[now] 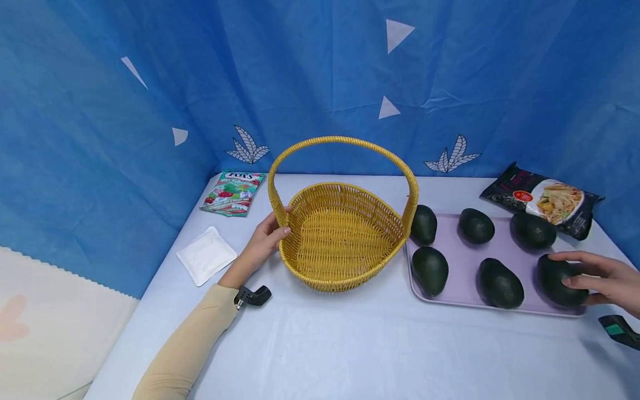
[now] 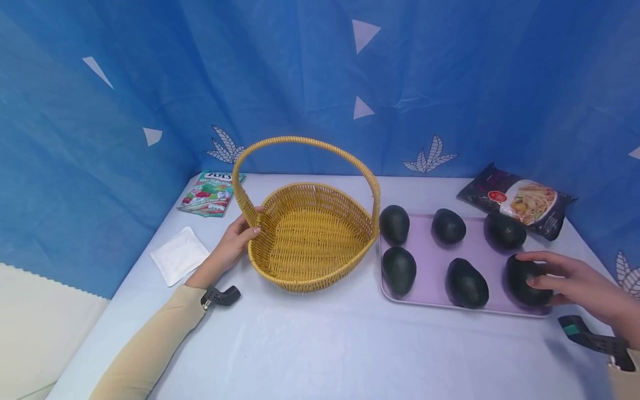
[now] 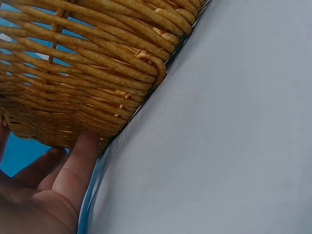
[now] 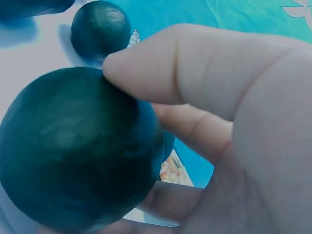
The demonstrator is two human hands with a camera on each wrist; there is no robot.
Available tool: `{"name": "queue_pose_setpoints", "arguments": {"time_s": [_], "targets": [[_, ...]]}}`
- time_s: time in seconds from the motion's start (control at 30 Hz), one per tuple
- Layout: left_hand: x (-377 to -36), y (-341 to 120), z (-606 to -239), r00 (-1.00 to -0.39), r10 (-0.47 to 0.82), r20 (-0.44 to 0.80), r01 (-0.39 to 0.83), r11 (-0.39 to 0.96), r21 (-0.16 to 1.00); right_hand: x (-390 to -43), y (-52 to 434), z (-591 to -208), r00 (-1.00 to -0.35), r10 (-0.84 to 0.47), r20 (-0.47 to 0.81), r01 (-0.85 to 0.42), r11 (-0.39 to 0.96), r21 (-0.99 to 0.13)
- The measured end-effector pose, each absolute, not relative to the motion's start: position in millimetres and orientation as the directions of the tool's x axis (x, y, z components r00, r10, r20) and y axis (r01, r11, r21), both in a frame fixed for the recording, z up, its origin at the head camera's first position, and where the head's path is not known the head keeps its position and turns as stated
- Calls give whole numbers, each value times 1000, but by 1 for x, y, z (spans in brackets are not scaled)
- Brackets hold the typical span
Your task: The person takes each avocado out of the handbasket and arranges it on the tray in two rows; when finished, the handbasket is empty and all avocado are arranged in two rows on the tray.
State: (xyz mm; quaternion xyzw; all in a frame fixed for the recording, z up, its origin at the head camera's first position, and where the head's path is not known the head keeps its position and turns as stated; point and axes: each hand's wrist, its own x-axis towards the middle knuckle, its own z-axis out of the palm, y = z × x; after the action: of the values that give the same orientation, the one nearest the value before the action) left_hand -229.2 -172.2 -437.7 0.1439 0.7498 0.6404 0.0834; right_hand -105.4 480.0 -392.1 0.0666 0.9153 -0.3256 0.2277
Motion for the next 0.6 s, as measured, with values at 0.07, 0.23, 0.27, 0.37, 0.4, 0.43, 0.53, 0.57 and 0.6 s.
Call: {"name": "queue_pose_setpoints", "arguments": {"time_s": [0.07, 0.23, 0.27, 0.37, 0.4, 0.43, 0.53, 0.57, 0.6], "targets": [[-229, -172, -438, -945, 322, 61, 112, 141, 984, -106, 477, -393, -890, -14, -456, 272, 787, -554], [-229, -172, -438, -943, 325, 66, 114, 133, 984, -109, 480, -398, -899, -20, -438, 247, 801, -545], [-230, -172, -439, -943, 327, 68, 117, 133, 984, -110, 483, -400, -900, -19, -436, 245, 805, -541], [-230, -172, -439, -941, 331, 71, 121, 132, 984, -112, 494, -409, -905, -5, -426, 245, 813, -529], [-230, -172, -439, -942, 329, 71, 121, 133, 984, -113, 497, -410, -906, -2, -424, 246, 813, -528], [-230, -172, -439, -942, 329, 71, 122, 135, 983, -112, 498, -413, -908, 12, -419, 253, 813, -524], [-230, -171, -438, -943, 327, 69, 121, 140, 983, -110, 496, -410, -907, 21, -420, 260, 814, -520], [-230, -171, -438, -943, 326, 67, 119, 142, 983, -109, 493, -407, -906, 23, -423, 260, 818, -513], [-230, -171, -437, -943, 327, 67, 119, 140, 983, -107, 490, -404, -905, 25, -425, 260, 822, -506]]}}
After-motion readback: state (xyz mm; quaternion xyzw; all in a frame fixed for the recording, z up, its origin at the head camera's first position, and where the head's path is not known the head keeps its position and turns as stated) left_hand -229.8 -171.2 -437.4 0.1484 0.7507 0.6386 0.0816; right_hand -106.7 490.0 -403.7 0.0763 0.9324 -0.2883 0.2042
